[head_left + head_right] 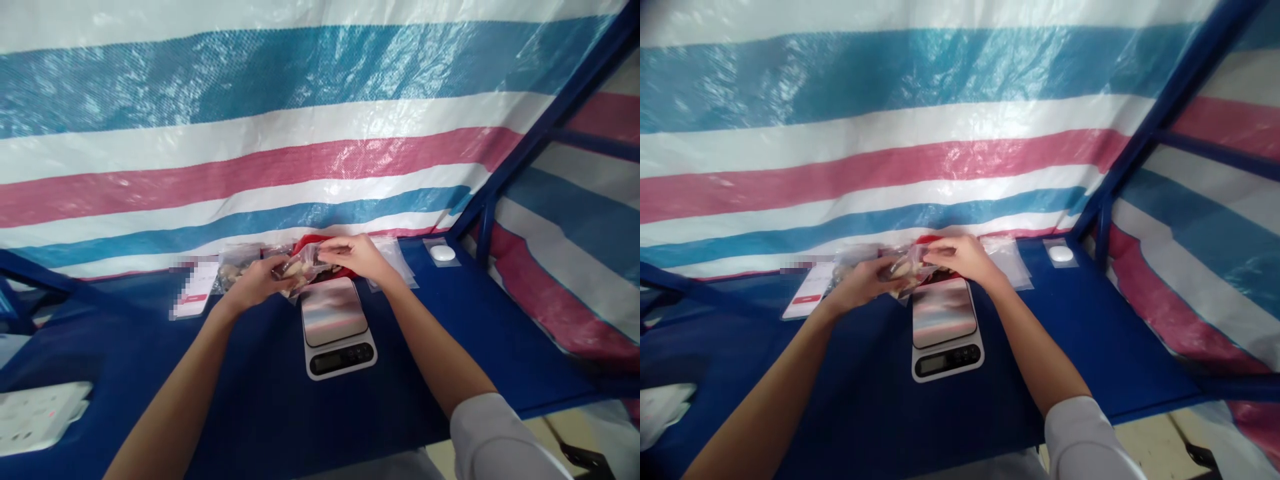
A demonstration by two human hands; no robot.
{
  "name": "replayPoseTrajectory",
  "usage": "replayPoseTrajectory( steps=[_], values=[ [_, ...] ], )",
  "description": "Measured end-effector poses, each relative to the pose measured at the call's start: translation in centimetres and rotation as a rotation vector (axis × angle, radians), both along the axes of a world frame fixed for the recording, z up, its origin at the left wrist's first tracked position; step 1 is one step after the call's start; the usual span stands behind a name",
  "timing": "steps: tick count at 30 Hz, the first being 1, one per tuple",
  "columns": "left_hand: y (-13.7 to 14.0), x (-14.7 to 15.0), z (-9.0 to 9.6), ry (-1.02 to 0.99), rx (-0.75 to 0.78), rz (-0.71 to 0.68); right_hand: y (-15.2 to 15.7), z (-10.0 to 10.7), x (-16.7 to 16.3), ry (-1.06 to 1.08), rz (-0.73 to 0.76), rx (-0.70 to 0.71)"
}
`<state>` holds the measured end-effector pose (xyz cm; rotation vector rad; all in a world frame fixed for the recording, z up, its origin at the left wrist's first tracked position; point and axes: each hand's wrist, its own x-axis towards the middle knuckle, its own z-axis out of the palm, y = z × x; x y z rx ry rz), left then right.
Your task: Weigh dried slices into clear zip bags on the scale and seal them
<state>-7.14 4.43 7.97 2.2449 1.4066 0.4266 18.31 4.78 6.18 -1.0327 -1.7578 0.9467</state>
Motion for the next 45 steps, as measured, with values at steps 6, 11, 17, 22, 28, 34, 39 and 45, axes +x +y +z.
replayPoseTrajectory(
  steps=[6, 11, 17, 22, 28, 34, 39, 45],
  values=[
    [0.7, 1.6, 2.7, 0.095, 0.056, -0.097, 1.8, 0.0, -0.9, 0.083, 0.049, 0.072],
    [1.7, 0.8, 3.3, 0.159, 0.073, -0.054, 3.1, -1.0, 0.3, 0.236, 0.074, -0.137],
    [2.6, 0.7, 3.8, 0.128, 0.045, 0.009, 3.8, -1.9, 1.6, 0.34, 0.041, -0.33],
    [3.9, 1.3, 4.2, 0.134, 0.085, -0.022, 4.0, -2.0, 2.7, 0.392, -0.045, -0.385],
    [5.4, 3.8, 5.1, 0.25, 0.131, -0.132, 4.2, -2.1, 3.2, 0.415, -0.17, -0.359],
    [5.7, 5.5, 5.3, 0.293, 0.177, -0.109, 4.5, -3.1, 3.4, 0.33, -0.117, -0.35],
    [5.4, 5.0, 3.2, 0.066, 0.145, 0.039, 5.0, -4.1, 3.5, 0.272, -0.141, -0.363],
    [5.0, 4.9, 1.4, -0.103, 0.189, 0.172, 5.0, -4.6, 2.9, 0.224, -0.153, -0.364]
  ],
)
